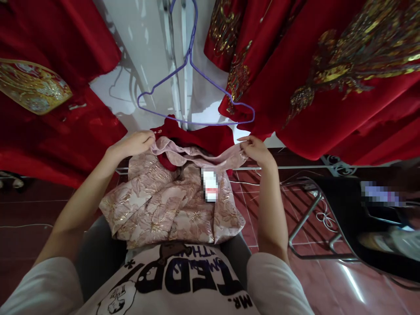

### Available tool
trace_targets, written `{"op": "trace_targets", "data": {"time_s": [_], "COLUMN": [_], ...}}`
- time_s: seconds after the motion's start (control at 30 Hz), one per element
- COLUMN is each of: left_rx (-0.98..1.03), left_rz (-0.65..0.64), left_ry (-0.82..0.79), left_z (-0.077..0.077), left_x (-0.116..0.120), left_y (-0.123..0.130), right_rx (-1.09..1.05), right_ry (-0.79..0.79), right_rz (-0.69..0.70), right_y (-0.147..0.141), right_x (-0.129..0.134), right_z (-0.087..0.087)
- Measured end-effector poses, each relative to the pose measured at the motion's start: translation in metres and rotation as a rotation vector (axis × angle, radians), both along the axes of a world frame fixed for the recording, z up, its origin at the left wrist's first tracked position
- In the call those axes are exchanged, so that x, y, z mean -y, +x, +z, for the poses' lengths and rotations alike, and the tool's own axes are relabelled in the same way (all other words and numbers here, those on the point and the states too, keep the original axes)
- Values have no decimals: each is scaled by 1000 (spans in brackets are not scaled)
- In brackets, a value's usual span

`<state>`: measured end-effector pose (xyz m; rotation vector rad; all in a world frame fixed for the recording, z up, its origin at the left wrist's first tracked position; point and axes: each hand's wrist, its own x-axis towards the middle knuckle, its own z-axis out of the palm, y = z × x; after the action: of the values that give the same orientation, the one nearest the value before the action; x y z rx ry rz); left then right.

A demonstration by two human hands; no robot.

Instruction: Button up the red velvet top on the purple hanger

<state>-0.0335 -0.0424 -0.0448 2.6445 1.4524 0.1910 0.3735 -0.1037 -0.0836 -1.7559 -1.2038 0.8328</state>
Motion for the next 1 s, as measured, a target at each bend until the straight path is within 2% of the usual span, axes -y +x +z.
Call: {"op": "trace_targets", "data": {"time_s": [0.07,0.13,0.2,0.3,0.4,0.5,0.6,0.67,0.8,1.0], "left_rx": [71,174,245,285,274,246,234,245,265,270], "left_rz": [-156,-228,-278,-355,-374,-327,-307,-301,-313,-335], "left_ry": [123,260,309,289,289,333,319,296,275,280], "left_z": [3,6,5,-6,-22,-32,-30,-26,-22,-23], "left_x": [1,-4,-13,-28,-33,-23,-11,-6,-4,-5], "left_y": [13,30,51,79,96,98,94,92,91,90], "right_rx": [-109,-209,-307,-461,-575,-584,-579,-600,-602,-506], "right_ry": [98,197,299,531,693,833,888,910,984,955], "right_rz": [126,233,252,141,-84,-348,-510,-554,-551,-487], "right_y": [-3,-10,-22,-39,-45,-39,-27,-21,-18,-28], "right_x": [14,25,32,33,23,11,3,0,-4,-12], "right_z": [7,21,36,51,53,49,43,40,38,50]}}
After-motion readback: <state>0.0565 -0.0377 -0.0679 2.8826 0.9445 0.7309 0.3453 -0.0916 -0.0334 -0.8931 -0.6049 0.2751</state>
